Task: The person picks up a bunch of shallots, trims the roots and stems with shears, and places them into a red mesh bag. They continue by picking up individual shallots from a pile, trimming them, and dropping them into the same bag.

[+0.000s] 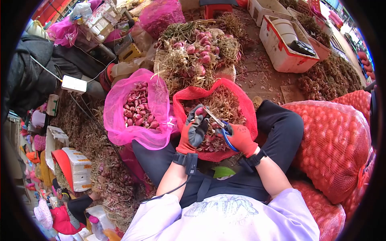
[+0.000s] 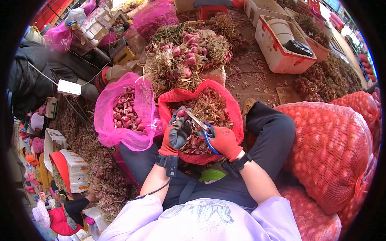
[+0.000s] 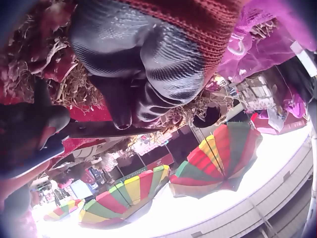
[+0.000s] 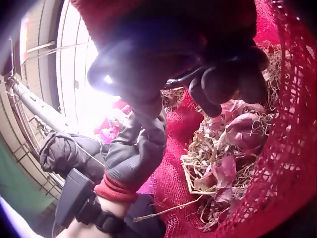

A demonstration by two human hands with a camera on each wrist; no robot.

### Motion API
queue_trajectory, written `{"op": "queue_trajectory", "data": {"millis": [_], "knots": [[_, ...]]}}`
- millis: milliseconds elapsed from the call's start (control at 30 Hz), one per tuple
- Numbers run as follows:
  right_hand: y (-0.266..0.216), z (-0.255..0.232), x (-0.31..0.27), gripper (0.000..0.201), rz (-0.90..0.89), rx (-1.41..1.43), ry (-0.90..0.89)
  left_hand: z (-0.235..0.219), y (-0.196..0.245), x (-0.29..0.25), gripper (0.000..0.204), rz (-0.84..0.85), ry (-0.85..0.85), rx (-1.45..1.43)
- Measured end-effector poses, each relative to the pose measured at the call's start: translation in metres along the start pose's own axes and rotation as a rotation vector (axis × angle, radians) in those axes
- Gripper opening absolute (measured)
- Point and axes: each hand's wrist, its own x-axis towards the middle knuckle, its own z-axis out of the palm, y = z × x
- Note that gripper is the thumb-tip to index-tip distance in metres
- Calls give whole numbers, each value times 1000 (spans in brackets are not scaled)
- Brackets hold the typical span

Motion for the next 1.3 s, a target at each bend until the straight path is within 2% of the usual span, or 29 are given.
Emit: {"op": "queue_trajectory", "data": {"millis": [33,133,233,333,367,433,467,533,567,667,700,767,800,867,967,1067,1100,1200,1267,1300], "knots": [[1,2,0,46,-15,17,35,8,1,-1,37,6,5,9],[8,1,2,45,31,-115,-63,17,3,-4,36,84,37,230],[10,-3,4,46,92,-143,-107,18,3,-4,35,137,53,292],[7,-11,6,49,192,88,-41,19,2,2,40,218,92,492],[23,0,9,43,156,215,-17,20,2,1,42,223,36,531],[14,-1,10,37,116,501,3,26,4,-3,47,234,-76,604],[8,-2,10,36,95,644,12,29,1,-4,47,216,-75,694],[-8,-6,11,33,-11,754,56,40,-4,-8,49,179,-72,874],[-11,-7,11,32,-63,810,79,46,-1,-9,44,122,-163,937],[10,2,13,32,-140,619,95,40,-3,-12,42,-83,-88,830],[8,0,12,29,-89,710,77,43,2,-14,42,-148,-73,845],[2,-5,10,24,14,888,33,39,1,-13,40,-57,-160,842],[1,-4,10,22,5,886,43,37,1,-13,39,-12,-202,840],[1,-2,11,20,-12,883,67,38,-1,-14,35,-35,-181,783],[8,0,9,38,-270,159,263,15,-11,-10,28,-93,-124,805],[4,-1,8,33,-336,6,234,13,-14,-12,24,-111,-56,761],[6,2,7,32,-267,204,186,16,-14,-13,23,-110,-34,727],[9,4,9,29,-45,734,73,23,-10,-11,23,-277,36,504],[4,-5,13,28,118,1014,39,37,-9,-12,23,-268,45,547],[2,-7,14,30,63,971,43,43,-8,-13,23,-265,50,569]]}}
